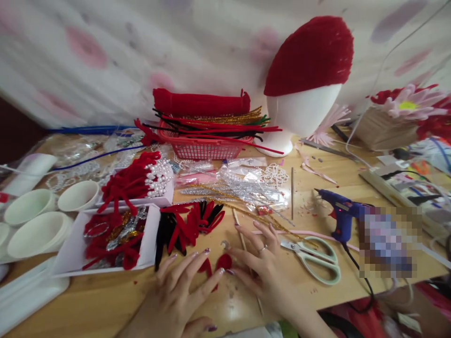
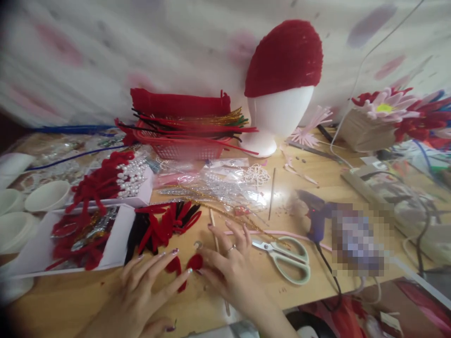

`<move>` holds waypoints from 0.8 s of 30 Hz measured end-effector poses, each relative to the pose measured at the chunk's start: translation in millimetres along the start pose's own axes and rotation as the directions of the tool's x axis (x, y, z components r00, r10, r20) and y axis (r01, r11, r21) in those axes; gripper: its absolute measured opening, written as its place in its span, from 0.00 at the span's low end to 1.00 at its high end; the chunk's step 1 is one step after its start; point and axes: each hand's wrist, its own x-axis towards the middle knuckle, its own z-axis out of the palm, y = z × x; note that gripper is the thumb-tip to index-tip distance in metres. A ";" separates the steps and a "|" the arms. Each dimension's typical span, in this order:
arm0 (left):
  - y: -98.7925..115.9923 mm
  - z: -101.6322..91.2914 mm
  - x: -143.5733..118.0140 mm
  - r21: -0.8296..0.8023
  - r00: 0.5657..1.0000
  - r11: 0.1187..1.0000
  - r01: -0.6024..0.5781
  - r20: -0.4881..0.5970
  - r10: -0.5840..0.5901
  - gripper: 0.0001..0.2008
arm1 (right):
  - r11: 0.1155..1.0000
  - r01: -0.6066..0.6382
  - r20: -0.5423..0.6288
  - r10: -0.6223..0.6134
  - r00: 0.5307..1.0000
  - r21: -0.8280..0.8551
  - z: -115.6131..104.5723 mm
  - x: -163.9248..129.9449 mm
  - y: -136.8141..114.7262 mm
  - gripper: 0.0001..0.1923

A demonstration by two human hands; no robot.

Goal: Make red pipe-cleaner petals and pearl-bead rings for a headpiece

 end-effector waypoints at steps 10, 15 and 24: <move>4.1 6.2 2.0 -0.051 0.996 0.998 0.023 -0.081 -0.028 0.23 | 0.999 0.014 -0.060 -0.012 0.998 0.033 5.5 -2.2 -3.0 0.05; 6.6 5.1 1.3 -0.095 0.996 0.992 0.077 -0.043 -0.081 0.21 | 0.997 0.015 -0.087 -0.008 0.996 0.070 4.5 -1.4 -4.9 0.05; 8.1 4.3 2.3 -0.111 0.996 0.990 0.086 -0.018 -0.088 0.20 | 0.996 0.056 -0.141 -0.047 0.989 0.064 2.6 -3.9 -6.4 0.10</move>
